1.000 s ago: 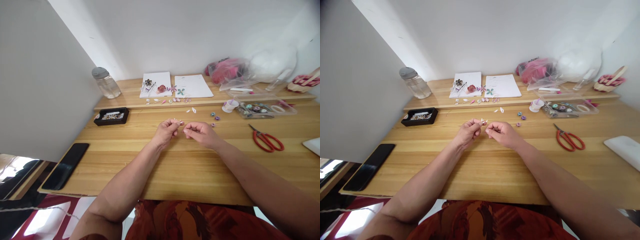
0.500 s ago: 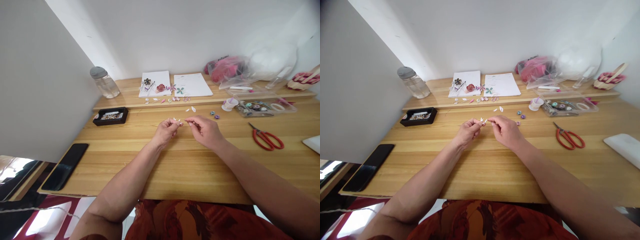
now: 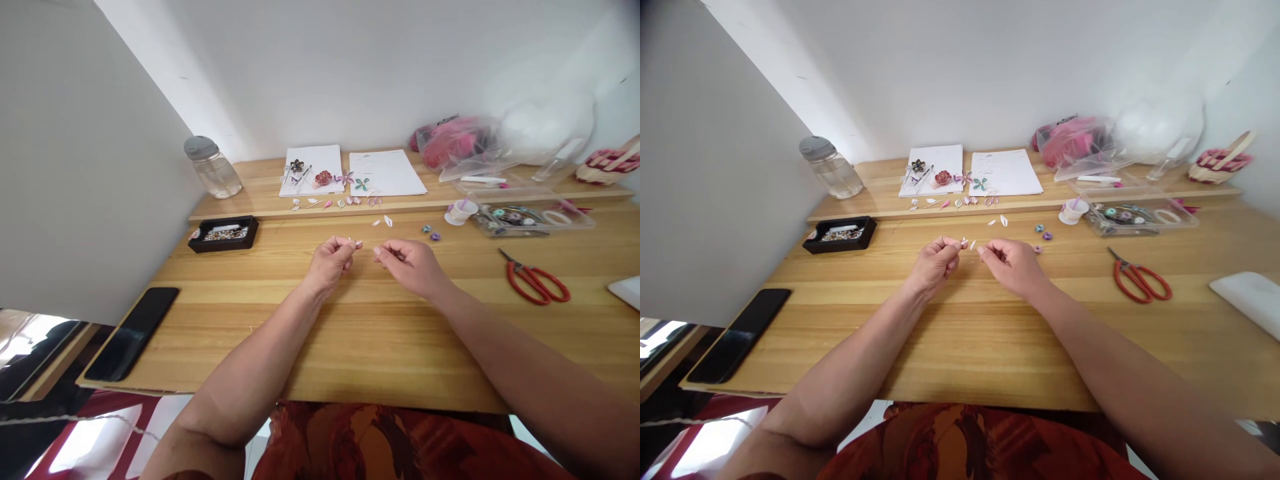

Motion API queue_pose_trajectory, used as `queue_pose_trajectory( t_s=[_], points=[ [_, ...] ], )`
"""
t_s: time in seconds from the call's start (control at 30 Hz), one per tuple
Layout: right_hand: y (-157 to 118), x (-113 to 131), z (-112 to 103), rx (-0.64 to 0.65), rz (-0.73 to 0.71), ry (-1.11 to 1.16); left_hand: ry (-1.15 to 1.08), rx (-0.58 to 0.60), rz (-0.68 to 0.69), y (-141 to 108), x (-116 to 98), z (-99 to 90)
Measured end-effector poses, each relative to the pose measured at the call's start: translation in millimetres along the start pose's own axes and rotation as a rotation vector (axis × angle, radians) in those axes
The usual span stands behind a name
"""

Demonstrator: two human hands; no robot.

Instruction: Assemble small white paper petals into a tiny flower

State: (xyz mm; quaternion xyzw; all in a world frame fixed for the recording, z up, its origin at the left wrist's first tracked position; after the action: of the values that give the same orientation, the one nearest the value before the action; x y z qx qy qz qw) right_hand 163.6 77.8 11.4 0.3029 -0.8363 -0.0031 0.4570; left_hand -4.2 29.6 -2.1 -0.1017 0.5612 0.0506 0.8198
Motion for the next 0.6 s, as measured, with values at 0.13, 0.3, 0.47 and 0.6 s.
queue_pose_trajectory(
  t_s=[0.13, 0.3, 0.47, 0.6],
  points=[
    [4.5, -11.1, 0.2, -0.003, 0.078, 0.009, 0.017, 0.039, 0.005, -1.5, -0.3, 1.4],
    [5.8, -9.9, -6.2, -0.134, -0.004, -0.089, 0.059, 0.049, -0.006, -3.6, -0.7, 3.6],
    [0.5, 5.0, -11.5, -0.253, -0.177, -0.028, 0.114, 0.056, -0.006, -3.6, -0.2, 4.6],
    [0.1, 2.3, -2.4, -0.058, -0.066, 0.264, 0.116, 0.078, 0.026, -3.5, 0.5, 4.3]
  ],
)
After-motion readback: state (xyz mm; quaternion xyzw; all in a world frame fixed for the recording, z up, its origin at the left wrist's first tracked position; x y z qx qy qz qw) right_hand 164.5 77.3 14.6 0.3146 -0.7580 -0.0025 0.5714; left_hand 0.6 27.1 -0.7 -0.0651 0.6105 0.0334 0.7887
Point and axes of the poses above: each hand's wrist, its own y-axis towards the middle knuckle, its own z-axis out of the palm, x = y × z, the point moved 2 cm from there along y, towards the middle knuckle
